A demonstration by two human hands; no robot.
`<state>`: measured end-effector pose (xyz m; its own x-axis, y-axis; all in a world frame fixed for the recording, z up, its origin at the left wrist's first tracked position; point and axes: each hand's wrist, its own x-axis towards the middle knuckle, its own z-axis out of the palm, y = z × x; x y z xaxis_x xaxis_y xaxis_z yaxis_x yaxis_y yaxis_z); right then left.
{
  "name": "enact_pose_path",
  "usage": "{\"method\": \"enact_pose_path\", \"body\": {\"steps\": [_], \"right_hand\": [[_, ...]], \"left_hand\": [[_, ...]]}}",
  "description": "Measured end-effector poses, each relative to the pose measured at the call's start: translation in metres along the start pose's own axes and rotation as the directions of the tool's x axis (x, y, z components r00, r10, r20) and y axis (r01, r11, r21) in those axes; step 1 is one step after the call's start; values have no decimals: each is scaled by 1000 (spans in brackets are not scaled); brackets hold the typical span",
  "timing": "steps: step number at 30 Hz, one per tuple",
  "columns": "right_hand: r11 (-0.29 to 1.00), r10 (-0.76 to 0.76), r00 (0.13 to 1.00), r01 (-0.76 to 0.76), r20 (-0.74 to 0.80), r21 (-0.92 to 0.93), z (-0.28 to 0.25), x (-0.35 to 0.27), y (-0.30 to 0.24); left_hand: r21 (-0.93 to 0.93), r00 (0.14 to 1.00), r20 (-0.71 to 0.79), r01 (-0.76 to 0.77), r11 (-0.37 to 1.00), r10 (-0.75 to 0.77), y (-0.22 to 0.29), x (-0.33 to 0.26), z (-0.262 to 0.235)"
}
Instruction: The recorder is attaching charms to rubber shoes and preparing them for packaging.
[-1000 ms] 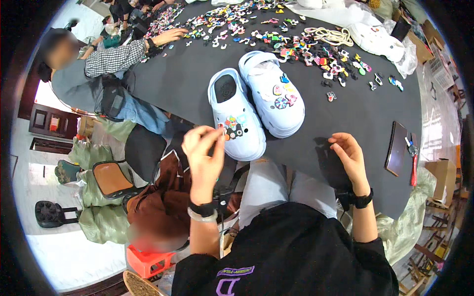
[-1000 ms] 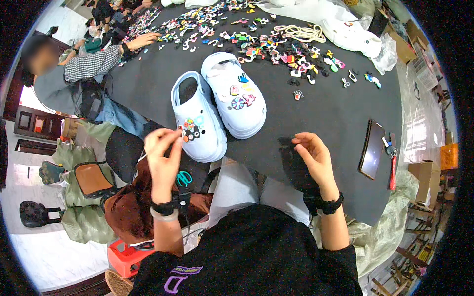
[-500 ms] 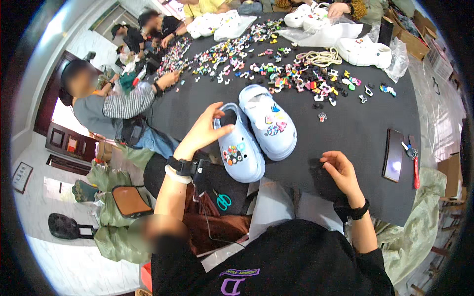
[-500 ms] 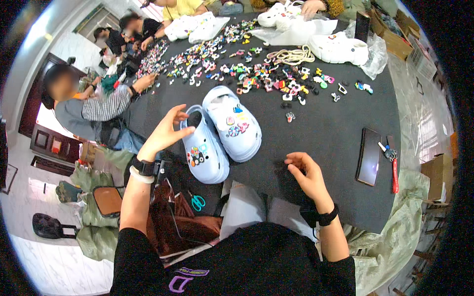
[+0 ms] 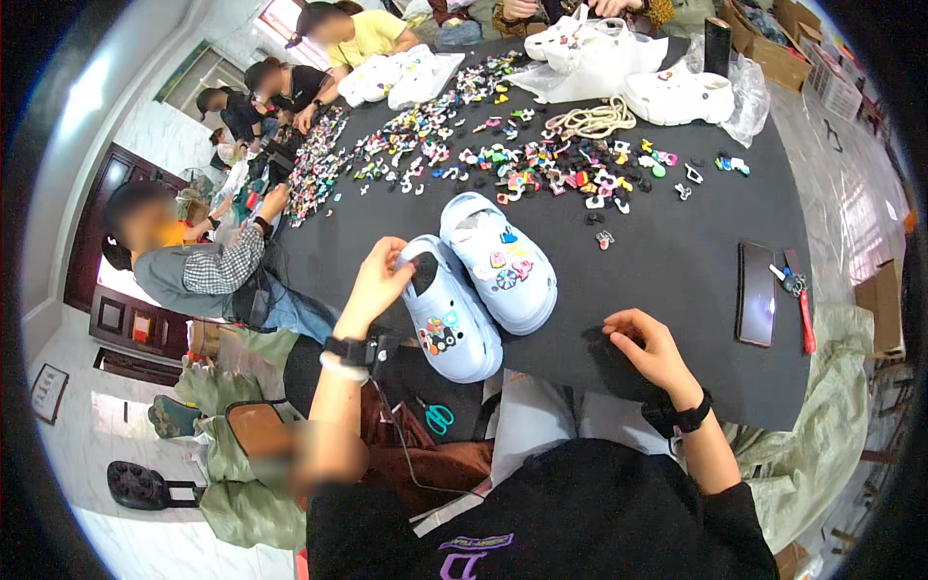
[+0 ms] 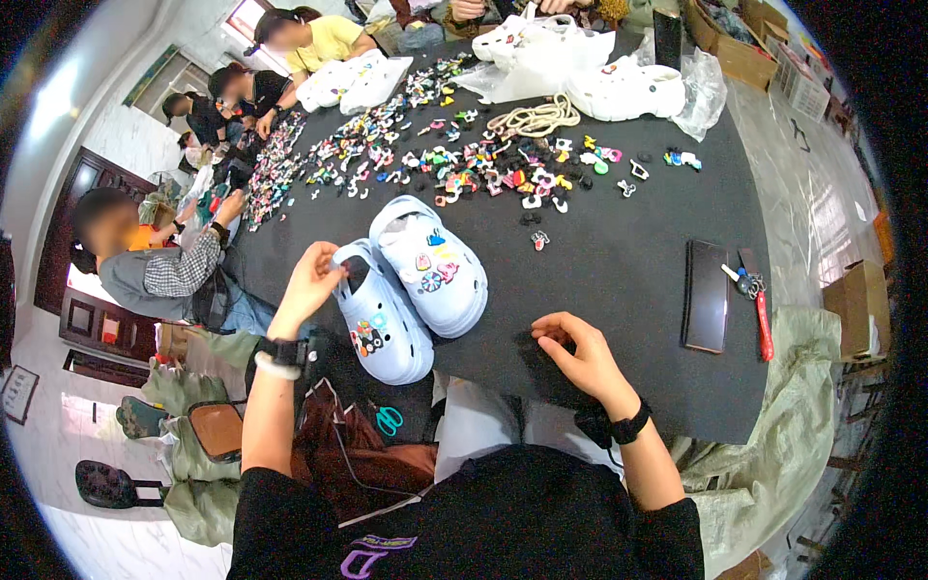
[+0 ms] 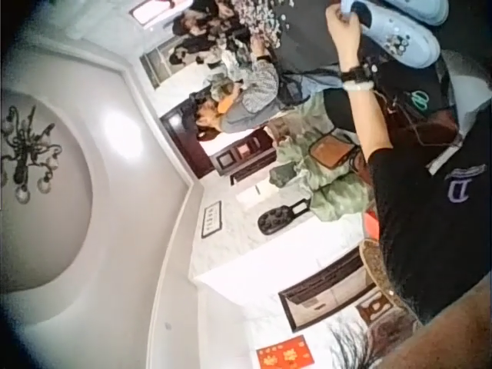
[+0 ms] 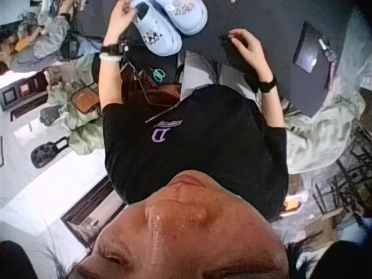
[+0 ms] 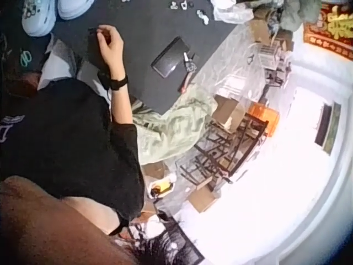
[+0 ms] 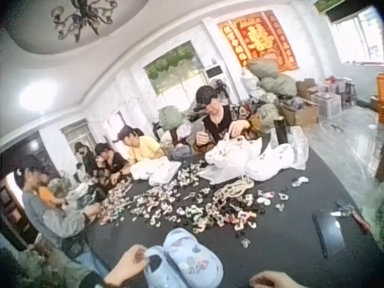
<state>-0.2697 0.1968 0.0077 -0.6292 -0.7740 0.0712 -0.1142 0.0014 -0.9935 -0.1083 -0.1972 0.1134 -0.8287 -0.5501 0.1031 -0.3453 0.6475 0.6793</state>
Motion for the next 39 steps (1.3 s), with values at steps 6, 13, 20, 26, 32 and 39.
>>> {"method": "enact_pose_path", "body": {"steps": [6, 13, 20, 26, 32, 39], "right_hand": [[991, -39, 998, 44, 43, -125, 0, 0, -6], [979, -54, 998, 59, 31, -194, 3, 0, -12], [977, -72, 997, 75, 23, -200, 3, 0, -9], [960, -85, 996, 90, 30, -264, 1, -2, -9], [962, -103, 994, 107, 28, -252, 4, -3, -9], [941, -114, 992, 125, 53, -315, 3, -4, -12]], "left_hand": [[236, 955, 288, -144, 961, 72, 47, -48, -1], [-114, 975, 209, -55, 992, 78, -3, -33, -5], [-133, 927, 368, -19, 991, 67, 1, 17, -4], [131, 886, 382, -334, 933, 264, 35, 48, -3], [184, 867, 379, -413, 892, 323, 44, 62, 28], [474, 839, 282, -544, 692, 466, 56, 26, 49]]}}
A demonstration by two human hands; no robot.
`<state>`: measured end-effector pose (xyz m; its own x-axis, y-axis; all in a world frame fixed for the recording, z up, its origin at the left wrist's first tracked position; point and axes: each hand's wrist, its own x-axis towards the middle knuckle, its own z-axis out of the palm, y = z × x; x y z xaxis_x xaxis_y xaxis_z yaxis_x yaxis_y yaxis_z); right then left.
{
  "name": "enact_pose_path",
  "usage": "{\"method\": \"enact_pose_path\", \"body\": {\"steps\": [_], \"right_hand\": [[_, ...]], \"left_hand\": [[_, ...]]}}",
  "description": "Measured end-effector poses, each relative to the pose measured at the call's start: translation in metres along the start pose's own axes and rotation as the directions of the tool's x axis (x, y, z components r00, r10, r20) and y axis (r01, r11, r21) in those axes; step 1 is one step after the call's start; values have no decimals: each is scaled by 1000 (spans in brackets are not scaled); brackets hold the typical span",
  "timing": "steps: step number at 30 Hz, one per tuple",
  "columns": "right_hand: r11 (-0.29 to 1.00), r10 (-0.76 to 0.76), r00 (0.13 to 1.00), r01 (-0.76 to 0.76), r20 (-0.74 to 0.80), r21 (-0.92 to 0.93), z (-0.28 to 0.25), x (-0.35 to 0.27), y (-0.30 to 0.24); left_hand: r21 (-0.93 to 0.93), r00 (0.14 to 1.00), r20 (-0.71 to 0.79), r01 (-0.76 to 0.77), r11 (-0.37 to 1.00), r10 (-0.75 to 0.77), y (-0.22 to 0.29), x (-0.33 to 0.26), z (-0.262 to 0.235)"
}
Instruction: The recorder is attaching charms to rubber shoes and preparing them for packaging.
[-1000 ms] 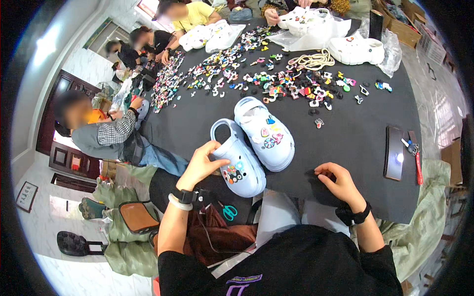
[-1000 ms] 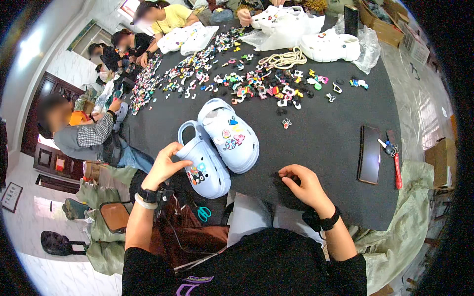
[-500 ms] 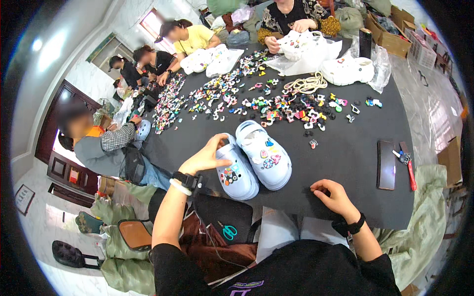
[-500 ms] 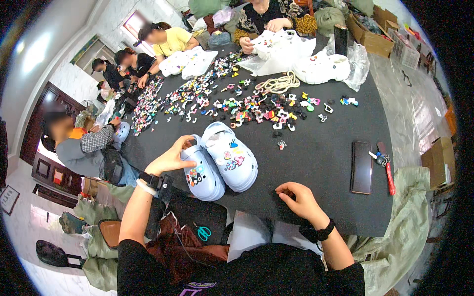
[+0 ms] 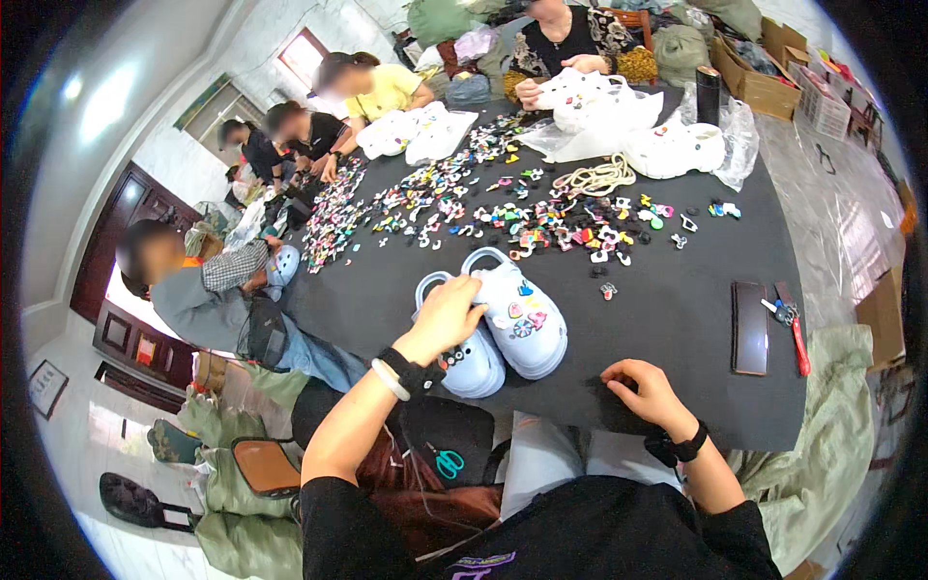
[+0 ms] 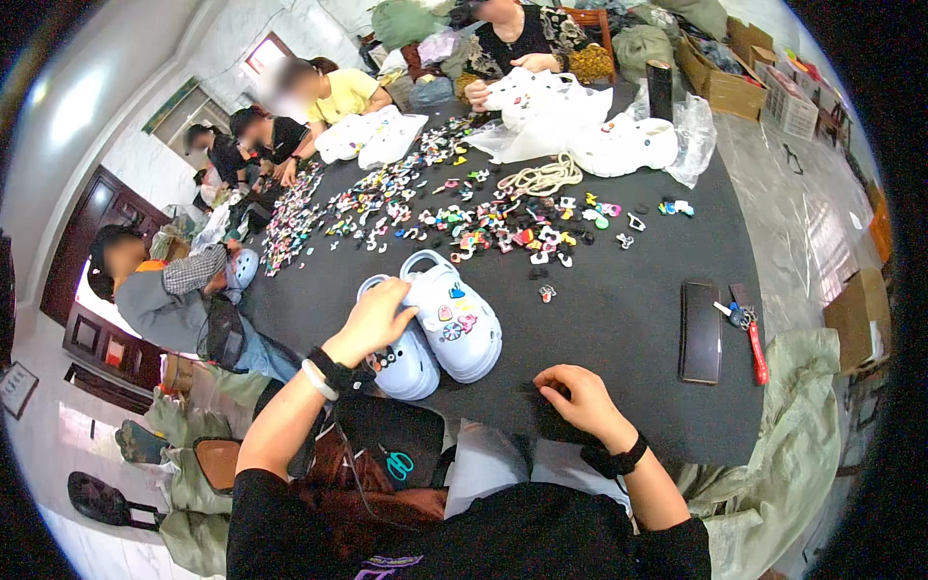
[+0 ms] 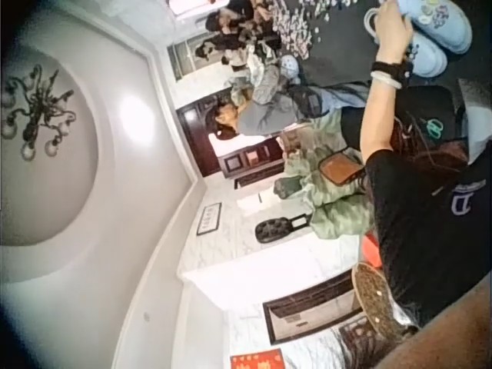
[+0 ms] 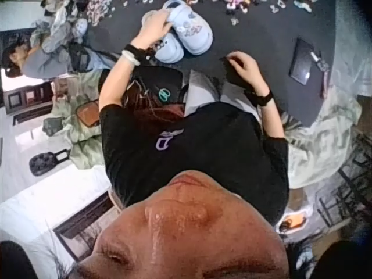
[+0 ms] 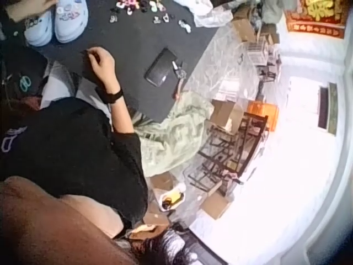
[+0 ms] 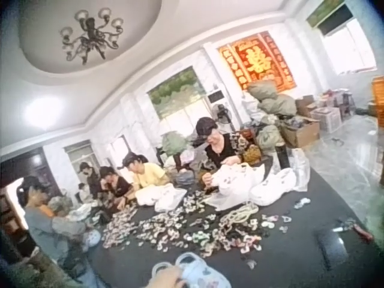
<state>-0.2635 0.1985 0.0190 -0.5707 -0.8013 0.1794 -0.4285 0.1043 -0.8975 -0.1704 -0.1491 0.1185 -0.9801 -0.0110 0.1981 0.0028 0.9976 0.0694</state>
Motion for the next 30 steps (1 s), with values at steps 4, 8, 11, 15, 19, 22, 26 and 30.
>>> {"method": "enact_pose_path", "body": {"steps": [4, 8, 11, 15, 19, 22, 26, 30], "right_hand": [[997, -41, 999, 41, 6, -57, 0, 1, -1], [996, -48, 999, 48, -2, -73, 2, 1, -3], [998, -24, 1000, 23, -8, -64, 4, 2, -6], [996, -58, 998, 57, -15, -66, 7, 2, 1], [996, -34, 999, 33, -17, -87, 5, -3, -4], [998, -6, 1000, 6, -12, -68, 5, -6, -7], [999, 21, 1000, -22, -19, -43, 4, -7, 0], [996, -41, 999, 41, 1, -82, 9, -1, -6]], "left_hand": [[169, 1000, 17, 8, 986, -11, 8, -10, -8], [74, 987, 10, 160, 984, -161, 21, 8, -11], [17, 988, -71, 135, 991, -134, 17, 14, 3], [164, 993, -78, 99, 981, -87, 32, 12, 6], [190, 989, -137, 80, 979, -54, 37, 14, 13], [88, 983, -138, 133, 987, -120, 28, 10, 9], [-97, 979, -62, 187, 978, -193, -5, 15, -18], [-294, 796, 263, 605, 740, -546, -72, -2, -39]]}}
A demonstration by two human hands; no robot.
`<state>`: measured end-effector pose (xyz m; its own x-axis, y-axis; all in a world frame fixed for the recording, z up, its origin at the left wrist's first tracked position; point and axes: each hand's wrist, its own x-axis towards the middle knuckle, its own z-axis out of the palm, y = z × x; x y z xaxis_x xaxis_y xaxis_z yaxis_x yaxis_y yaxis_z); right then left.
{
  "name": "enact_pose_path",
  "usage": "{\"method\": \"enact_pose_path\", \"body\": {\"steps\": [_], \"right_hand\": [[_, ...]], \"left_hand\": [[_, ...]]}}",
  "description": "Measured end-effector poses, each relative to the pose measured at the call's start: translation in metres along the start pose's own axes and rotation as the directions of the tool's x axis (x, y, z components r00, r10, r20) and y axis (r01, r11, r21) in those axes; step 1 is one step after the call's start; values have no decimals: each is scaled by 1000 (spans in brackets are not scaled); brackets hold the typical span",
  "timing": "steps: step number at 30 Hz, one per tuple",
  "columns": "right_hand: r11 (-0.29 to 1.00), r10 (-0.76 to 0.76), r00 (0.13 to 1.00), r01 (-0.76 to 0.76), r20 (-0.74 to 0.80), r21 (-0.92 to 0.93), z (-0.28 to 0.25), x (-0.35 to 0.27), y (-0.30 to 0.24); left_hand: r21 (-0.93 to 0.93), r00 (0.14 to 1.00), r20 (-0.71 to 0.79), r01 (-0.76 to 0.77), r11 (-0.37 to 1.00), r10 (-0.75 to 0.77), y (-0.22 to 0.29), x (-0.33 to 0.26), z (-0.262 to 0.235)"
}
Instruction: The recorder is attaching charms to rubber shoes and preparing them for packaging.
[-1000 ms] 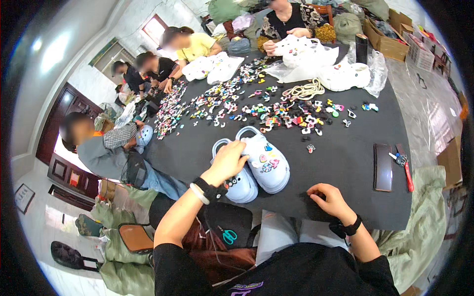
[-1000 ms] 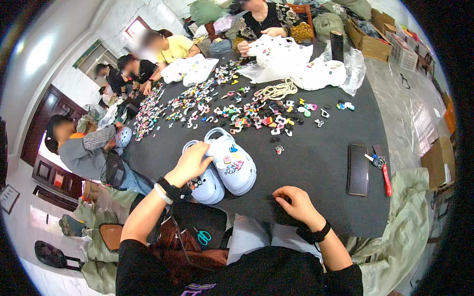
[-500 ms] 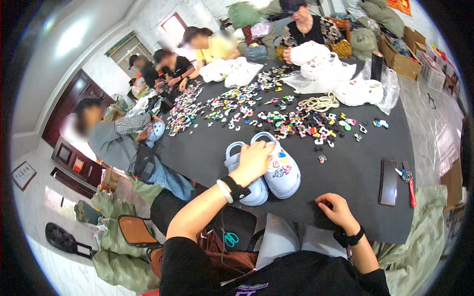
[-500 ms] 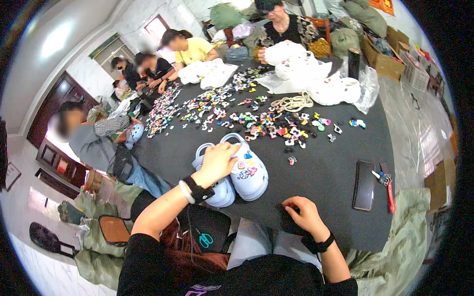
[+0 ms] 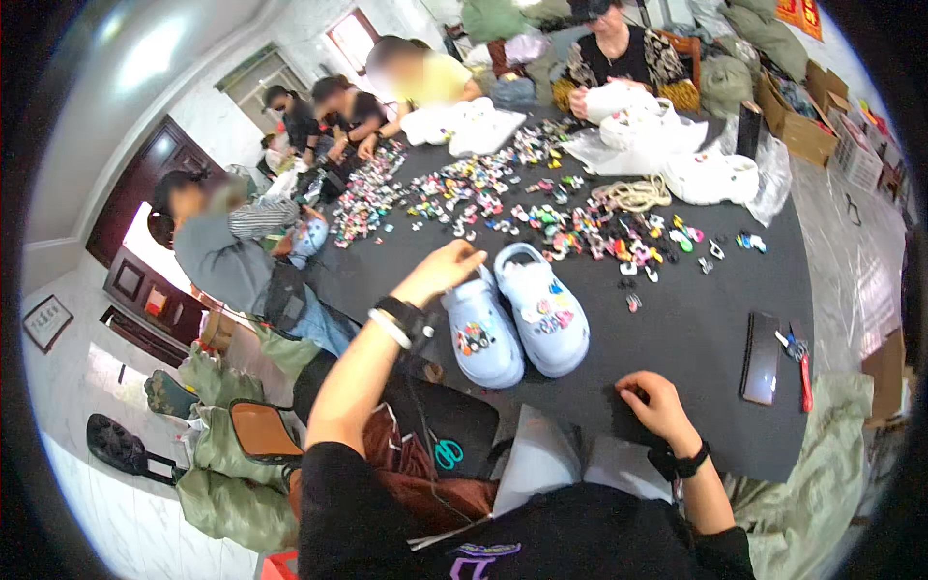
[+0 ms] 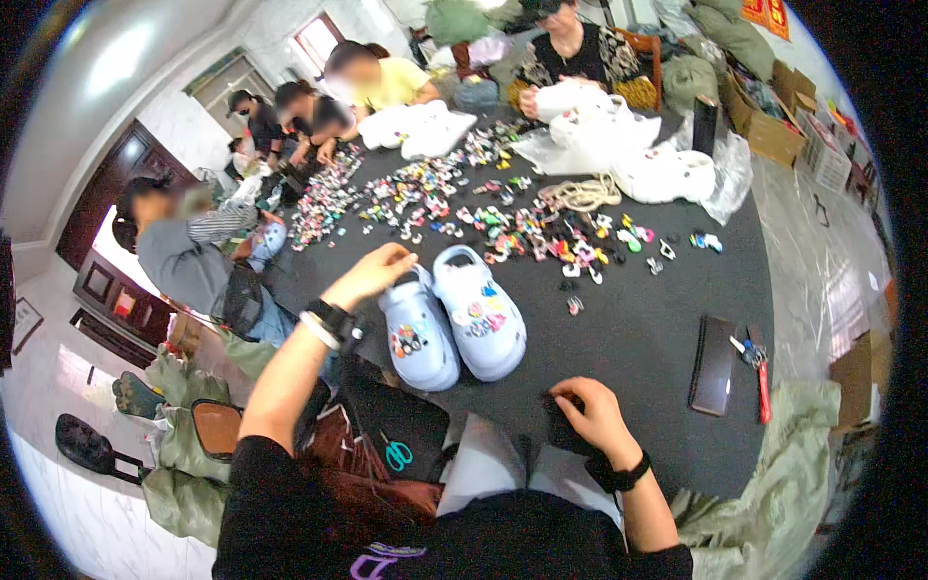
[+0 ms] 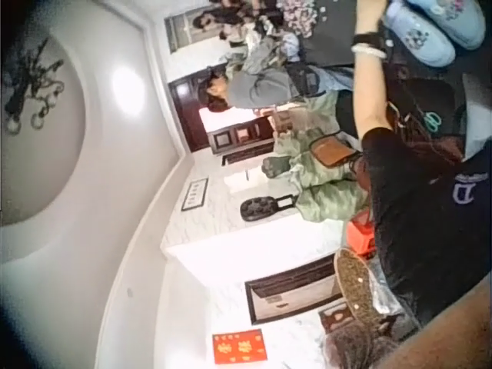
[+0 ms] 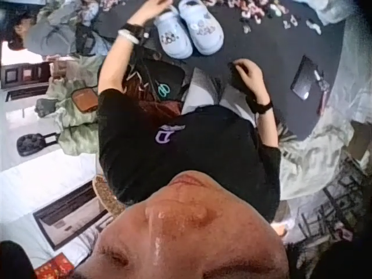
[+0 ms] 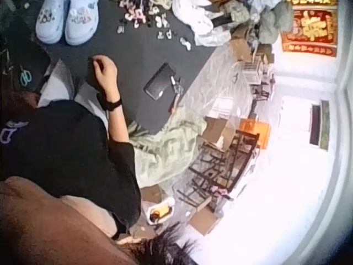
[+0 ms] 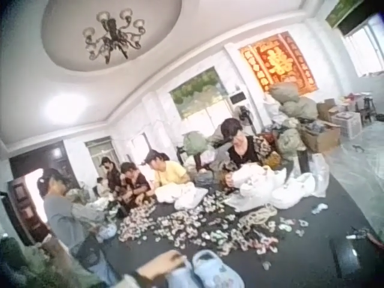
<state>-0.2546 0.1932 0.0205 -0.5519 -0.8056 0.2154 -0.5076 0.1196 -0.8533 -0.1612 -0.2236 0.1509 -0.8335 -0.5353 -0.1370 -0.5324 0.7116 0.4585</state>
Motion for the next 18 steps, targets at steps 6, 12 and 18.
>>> {"method": "enact_pose_path", "body": {"steps": [6, 12, 18], "right_hand": [[1000, 21, 1000, -21, 19, 2, -6, 4, 4], [999, 2, 1000, -1, 17, -45, -5, 3, 5], [997, -55, 998, 54, -22, -56, -1, 3, 3]], "left_hand": [[129, 902, 260, -385, 914, 344, 9, -18, 27], [143, 922, 233, -348, 927, 310, 27, -24, 24], [-94, 776, 439, -461, 882, 453, 16, -4, 8]]}}
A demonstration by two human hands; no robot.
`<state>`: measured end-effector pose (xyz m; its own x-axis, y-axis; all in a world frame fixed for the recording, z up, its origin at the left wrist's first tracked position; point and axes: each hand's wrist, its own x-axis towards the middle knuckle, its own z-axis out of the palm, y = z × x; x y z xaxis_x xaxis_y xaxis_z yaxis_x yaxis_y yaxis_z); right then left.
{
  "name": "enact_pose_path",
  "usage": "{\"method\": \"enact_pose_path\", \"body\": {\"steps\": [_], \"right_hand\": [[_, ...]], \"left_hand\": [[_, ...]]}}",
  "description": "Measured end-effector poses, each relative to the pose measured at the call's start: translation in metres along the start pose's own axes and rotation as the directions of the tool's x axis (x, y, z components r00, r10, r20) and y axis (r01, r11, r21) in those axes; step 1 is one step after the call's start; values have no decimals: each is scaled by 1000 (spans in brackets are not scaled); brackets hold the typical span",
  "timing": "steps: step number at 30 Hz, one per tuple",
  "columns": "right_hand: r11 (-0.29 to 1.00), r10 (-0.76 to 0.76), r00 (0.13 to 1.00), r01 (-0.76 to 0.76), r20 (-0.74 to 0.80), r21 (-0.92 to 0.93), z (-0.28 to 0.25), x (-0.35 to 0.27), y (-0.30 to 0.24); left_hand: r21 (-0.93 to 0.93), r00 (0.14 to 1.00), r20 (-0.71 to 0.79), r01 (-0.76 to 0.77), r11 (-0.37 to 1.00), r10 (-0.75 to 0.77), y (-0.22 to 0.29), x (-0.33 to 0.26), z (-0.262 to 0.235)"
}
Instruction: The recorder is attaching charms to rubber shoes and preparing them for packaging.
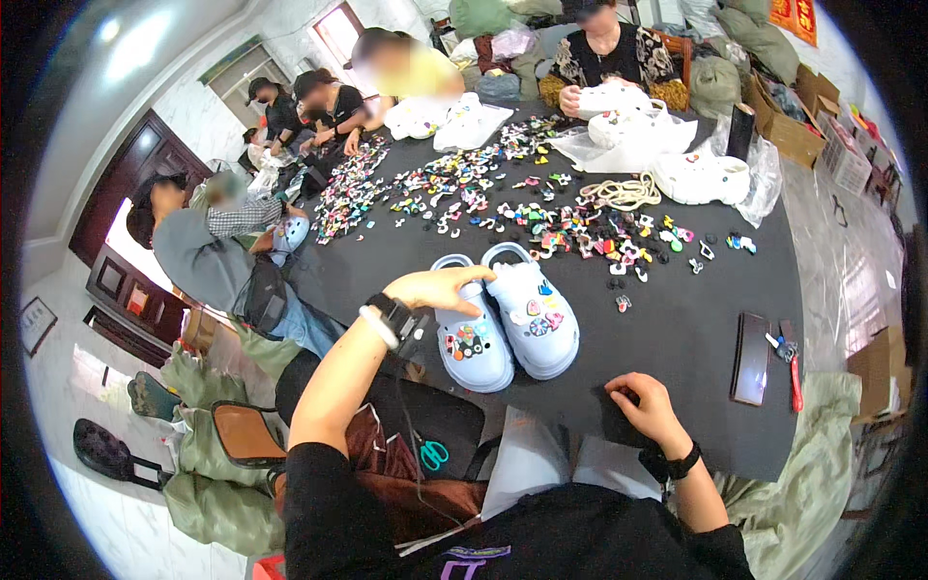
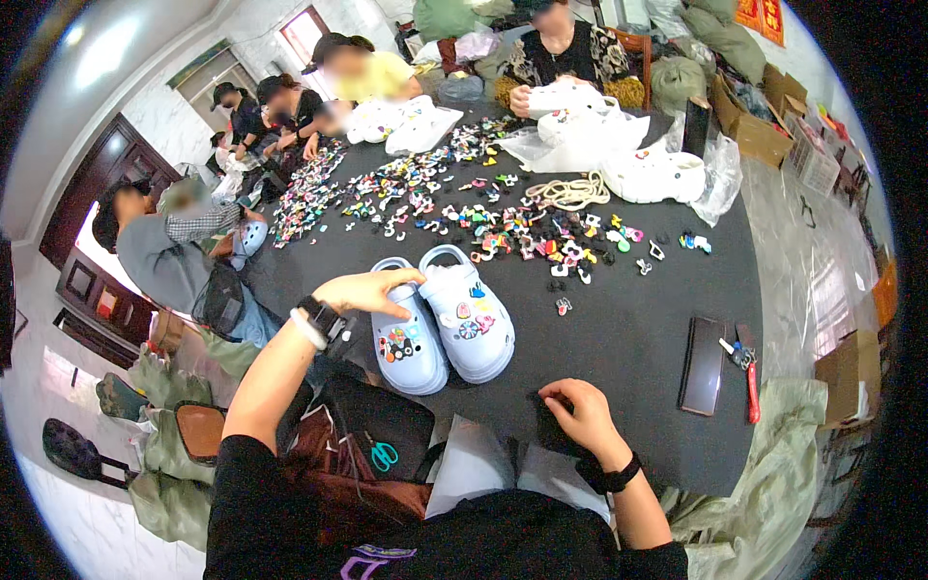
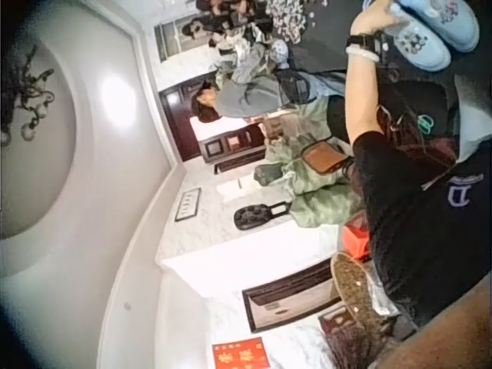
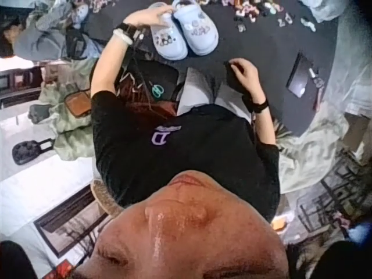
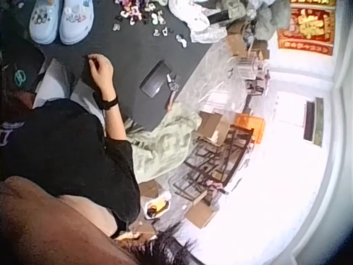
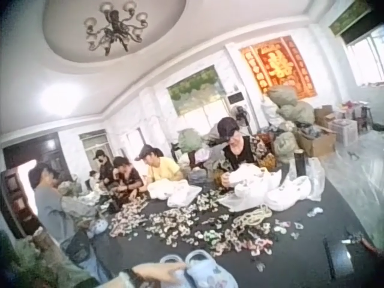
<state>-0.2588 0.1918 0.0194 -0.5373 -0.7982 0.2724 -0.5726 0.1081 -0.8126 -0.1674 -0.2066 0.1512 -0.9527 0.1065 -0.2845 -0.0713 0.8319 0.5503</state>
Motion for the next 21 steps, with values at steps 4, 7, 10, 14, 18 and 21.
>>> {"method": "enact_pose_path", "body": {"steps": [4, 7, 10, 14, 18, 21], "right_hand": [[998, 65, 998, -65, 7, -6, 5, -2, -3], [997, 83, 997, -83, -9, 5, 4, -6, 0], [996, 90, 996, -90, -20, 23, 4, -3, 2], [996, 91, 995, -91, -37, 8, 3, -1, 4], [1000, 25, 1000, -25, -18, 8, 7, 5, 1], [998, 50, 999, -51, -14, -47, 4, 2, 1]], "left_hand": [[-84, 974, 199, 130, 988, -111, -19, 24, 4], [-163, 936, 254, 290, 943, -244, -5, 36, 1], [-279, 955, 171, 281, 918, -241, -10, 19, 5], [-790, 912, -6, 247, 561, -410, -37, -26, 11], [-991, 834, -129, -134, 30, -536, -77, -74, 6], [-958, 782, -210, -285, -37, -586, -87, -84, -9]]}}
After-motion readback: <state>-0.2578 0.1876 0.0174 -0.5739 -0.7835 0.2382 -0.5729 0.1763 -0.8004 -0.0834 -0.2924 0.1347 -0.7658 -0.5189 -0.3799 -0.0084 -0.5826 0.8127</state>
